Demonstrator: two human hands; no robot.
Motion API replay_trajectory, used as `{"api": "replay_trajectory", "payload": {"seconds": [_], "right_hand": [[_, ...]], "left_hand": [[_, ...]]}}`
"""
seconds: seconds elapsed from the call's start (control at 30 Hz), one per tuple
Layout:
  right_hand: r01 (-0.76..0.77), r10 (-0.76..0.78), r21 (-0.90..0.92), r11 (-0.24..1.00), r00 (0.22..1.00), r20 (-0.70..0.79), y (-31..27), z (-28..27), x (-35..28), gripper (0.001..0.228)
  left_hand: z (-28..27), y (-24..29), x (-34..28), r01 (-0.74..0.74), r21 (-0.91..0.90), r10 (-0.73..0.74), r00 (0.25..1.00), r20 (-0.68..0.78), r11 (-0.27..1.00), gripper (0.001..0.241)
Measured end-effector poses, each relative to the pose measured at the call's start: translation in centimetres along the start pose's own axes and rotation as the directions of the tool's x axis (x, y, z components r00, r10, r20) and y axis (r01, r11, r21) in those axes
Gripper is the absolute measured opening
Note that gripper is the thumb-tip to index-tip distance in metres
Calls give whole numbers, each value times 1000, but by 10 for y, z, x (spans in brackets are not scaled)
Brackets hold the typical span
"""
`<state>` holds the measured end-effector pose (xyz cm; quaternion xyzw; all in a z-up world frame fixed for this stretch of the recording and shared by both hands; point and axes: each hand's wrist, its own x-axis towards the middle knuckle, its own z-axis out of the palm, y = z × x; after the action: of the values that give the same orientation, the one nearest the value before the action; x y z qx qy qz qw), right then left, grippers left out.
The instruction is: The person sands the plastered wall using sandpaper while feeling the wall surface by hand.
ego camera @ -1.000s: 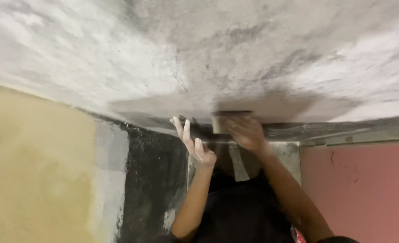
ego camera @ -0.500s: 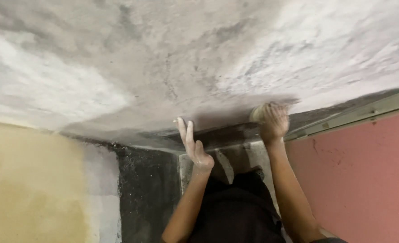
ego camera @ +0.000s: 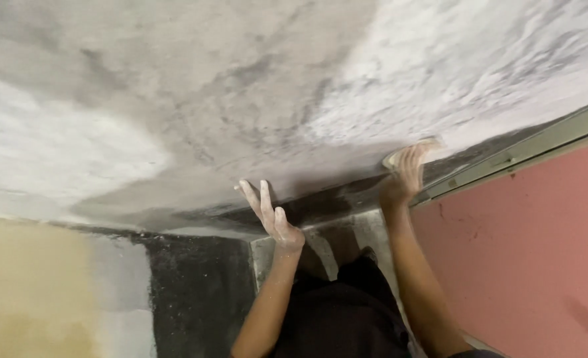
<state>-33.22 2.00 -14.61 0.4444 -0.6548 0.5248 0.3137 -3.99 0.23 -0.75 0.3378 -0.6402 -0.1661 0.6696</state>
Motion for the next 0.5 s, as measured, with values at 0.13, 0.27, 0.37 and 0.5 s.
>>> {"api": "replay_trajectory", "payload": {"seconds": [0.13, 0.27, 0.37, 0.5], "right_hand": [[387, -416, 155, 909, 874, 253, -35, -32, 1, 49], [470, -472, 142, 871, 723, 505, 2, -58, 35, 39], [347, -378, 149, 926, 855, 354, 5, -71, 63, 28], [323, -404, 264, 909, 841, 360, -7, -66, 64, 21]], "left_hand": [[25, 14, -15, 9, 10, -10, 999, 50, 1000, 53], [49, 29, -31, 50, -17, -47, 989, 143, 999, 52], [67, 42, -46, 130, -5, -127, 978, 166, 992, 51], [97, 57, -64, 220, 30, -222, 956, 191, 975, 52]]}}
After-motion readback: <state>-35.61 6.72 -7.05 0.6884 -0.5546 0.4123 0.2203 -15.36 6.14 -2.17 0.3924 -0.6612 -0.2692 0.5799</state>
